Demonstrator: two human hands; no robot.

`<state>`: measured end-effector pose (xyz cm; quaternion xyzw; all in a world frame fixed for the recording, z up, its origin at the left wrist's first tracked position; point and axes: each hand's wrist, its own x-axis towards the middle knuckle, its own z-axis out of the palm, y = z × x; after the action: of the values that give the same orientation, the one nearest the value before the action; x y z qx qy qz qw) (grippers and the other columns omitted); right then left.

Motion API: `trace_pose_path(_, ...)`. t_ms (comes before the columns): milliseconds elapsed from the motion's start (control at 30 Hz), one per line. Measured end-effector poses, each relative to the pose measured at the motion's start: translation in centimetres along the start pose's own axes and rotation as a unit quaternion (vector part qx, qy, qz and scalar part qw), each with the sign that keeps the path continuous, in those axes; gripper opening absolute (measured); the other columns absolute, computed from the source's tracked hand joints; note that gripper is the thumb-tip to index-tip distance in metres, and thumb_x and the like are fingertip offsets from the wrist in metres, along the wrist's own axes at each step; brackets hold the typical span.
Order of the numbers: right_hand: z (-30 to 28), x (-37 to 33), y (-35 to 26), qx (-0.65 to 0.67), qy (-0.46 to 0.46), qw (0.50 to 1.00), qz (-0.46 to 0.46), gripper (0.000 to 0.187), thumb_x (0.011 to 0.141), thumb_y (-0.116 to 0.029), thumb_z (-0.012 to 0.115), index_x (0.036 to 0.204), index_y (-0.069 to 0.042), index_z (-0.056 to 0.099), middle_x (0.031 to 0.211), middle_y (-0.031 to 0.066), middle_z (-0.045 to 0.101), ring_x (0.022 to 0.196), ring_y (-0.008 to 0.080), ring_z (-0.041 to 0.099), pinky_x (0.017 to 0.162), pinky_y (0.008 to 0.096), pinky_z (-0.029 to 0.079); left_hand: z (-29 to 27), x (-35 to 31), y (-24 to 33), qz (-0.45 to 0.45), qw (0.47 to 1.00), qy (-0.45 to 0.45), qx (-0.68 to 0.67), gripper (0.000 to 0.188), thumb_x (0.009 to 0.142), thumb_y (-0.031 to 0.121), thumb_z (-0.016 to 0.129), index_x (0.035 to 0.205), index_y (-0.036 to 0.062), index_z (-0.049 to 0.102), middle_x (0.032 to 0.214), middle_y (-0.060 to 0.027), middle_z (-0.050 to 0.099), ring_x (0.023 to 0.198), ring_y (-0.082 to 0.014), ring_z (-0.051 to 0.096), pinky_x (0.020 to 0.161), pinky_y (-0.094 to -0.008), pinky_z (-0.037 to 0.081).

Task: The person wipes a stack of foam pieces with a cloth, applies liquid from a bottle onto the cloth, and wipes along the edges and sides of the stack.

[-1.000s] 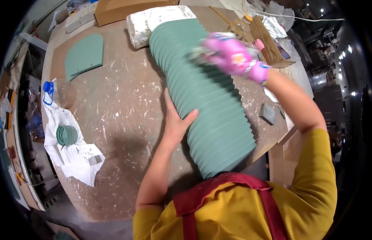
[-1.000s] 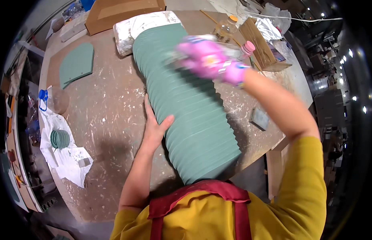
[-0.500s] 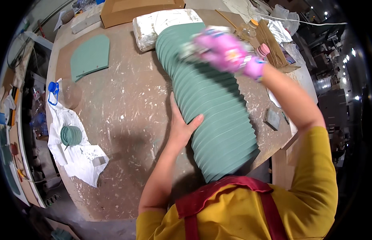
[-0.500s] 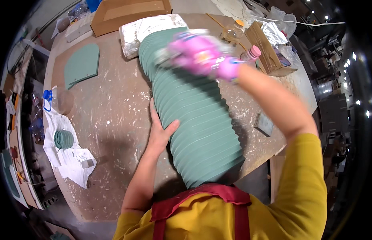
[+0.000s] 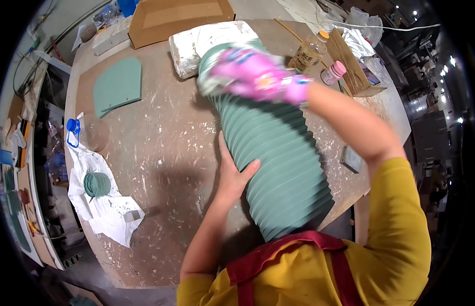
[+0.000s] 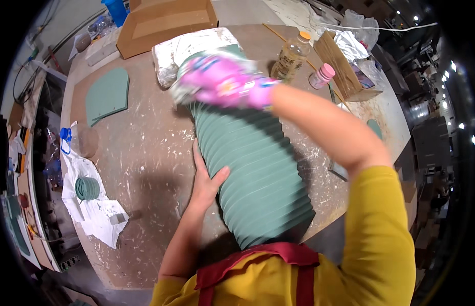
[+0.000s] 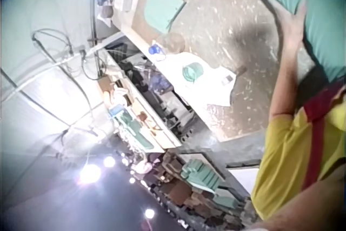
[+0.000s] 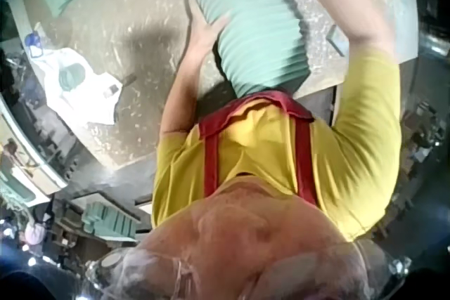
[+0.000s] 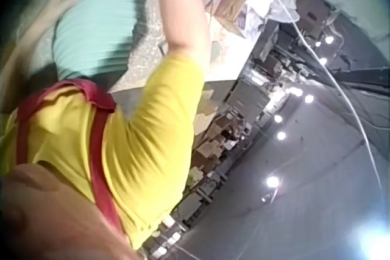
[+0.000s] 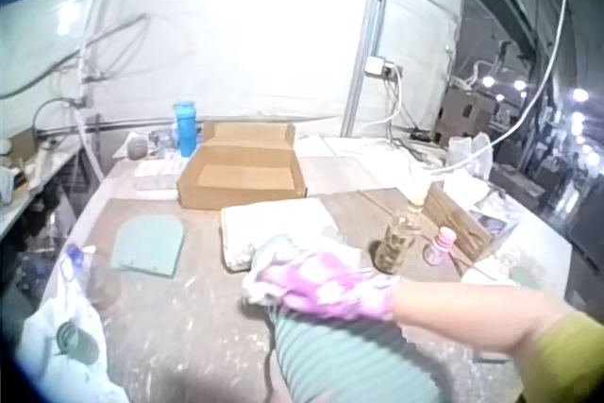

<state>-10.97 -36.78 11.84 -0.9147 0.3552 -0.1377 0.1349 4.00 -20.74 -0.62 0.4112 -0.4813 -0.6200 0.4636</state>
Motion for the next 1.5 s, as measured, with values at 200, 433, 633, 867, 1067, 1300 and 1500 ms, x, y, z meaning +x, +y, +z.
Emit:
trace_pose_path(200, 0.6, -1.8, 4.6, -0.054, 0.042, 0.966, 0.249, 0.030, 0.094, -0.025, 0.051, 0.119, -0.009, 0.053, 0.101, 0.0168, 0.058, 0.077, 0.0295, 0.063, 0.071, 0.0404, 0.054, -0.4, -0.4, -0.5, 0.019, 1.000, 0.016, 0.007, 0.109, 0.074, 0.027, 0.075, 0.146, -0.0049, -0.001, 0.144, -0.0266, 0.028, 0.130, -0.0339, 0.035, 0.108, -0.0412, 0.029)
trace_pose_path(433, -0.7, 1.9, 2.8, -0.084, 0.082, 0.993, -0.008, 0.023, 0.088, -0.025, 0.057, 0.104, -0.008, 0.061, 0.096, 0.0128, 0.059, 0.089, 0.0307, 0.062, 0.076, 0.0438, 0.050, 0.0, -0.4, 0.1, -0.002, 1.000, -0.019, 0.006, 0.106, 0.077, 0.027, 0.071, 0.148, 0.0011, -0.004, 0.148, -0.0215, 0.022, 0.134, -0.0304, 0.028, 0.111, -0.0395, 0.025)
trace_pose_path(633, 2.9, 3.6, 6.7, -0.117, 0.193, 0.974, -0.034, 0.024, 0.085, -0.026, 0.057, 0.102, -0.009, 0.058, 0.094, 0.0167, 0.060, 0.093, 0.0360, 0.059, 0.078, 0.0458, 0.048, 0.0, 0.0, -0.5, 0.025, 0.999, 0.007, 0.032, 0.105, 0.075, 0.026, 0.074, 0.146, -0.0034, 0.003, 0.143, -0.0267, 0.029, 0.129, -0.0340, 0.036, 0.108, -0.0407, 0.030)
trace_pose_path(867, 0.1, -6.1, 12.6, -0.002, 0.028, 0.916, 0.400, 0.028, 0.096, -0.026, 0.049, 0.108, 0.000, 0.052, 0.092, 0.0211, 0.059, 0.085, 0.0311, 0.059, 0.076, 0.0394, 0.047, 0.6, 0.3, 0.3, 0.031, 0.999, -0.001, -0.012, 0.101, 0.078, 0.023, 0.071, 0.147, -0.0014, 0.002, 0.145, -0.0258, 0.027, 0.131, -0.0336, 0.034, 0.108, -0.0411, 0.030)
trace_pose_path(1067, 1.9, -16.1, 12.3, 0.147, 0.024, 0.909, 0.389, 0.034, 0.094, -0.031, 0.054, 0.110, -0.002, 0.055, 0.097, 0.0066, 0.063, 0.087, 0.0167, 0.057, 0.077, 0.0338, 0.047, 0.4, -0.5, 0.7, -0.006, 1.000, 0.001, 0.011, 0.098, 0.080, 0.023, 0.067, 0.147, -0.0012, 0.000, 0.146, -0.0239, 0.023, 0.133, -0.0328, 0.030, 0.110, -0.0409, 0.026)
trace_pose_path(1300, 1.5, -22.2, 9.0, 0.241, 0.163, 0.836, 0.465, 0.037, 0.090, -0.032, 0.057, 0.111, -0.001, 0.059, 0.094, 0.0096, 0.065, 0.085, 0.0179, 0.059, 0.077, 0.0325, 0.047, 0.4, -0.3, 0.5, -0.006, 1.000, -0.012, -0.015, 0.099, 0.078, 0.023, 0.066, 0.148, -0.0005, 0.000, 0.149, -0.0213, 0.019, 0.135, -0.0315, 0.026, 0.112, -0.0400, 0.022)
trace_pose_path(1500, 7.9, -23.5, 5.8, -0.062, 0.196, 0.877, 0.434, 0.032, 0.090, -0.031, 0.052, 0.111, -0.008, 0.055, 0.108, 0.0233, 0.059, 0.098, 0.0412, 0.057, 0.084, 0.0477, 0.046, 0.0, -0.2, 0.0, -0.016, 1.000, 0.007, 0.018, 0.101, 0.077, 0.026, 0.066, 0.148, -0.0010, 0.001, 0.151, -0.0210, 0.017, 0.138, -0.0315, 0.022, 0.113, -0.0390, 0.020)
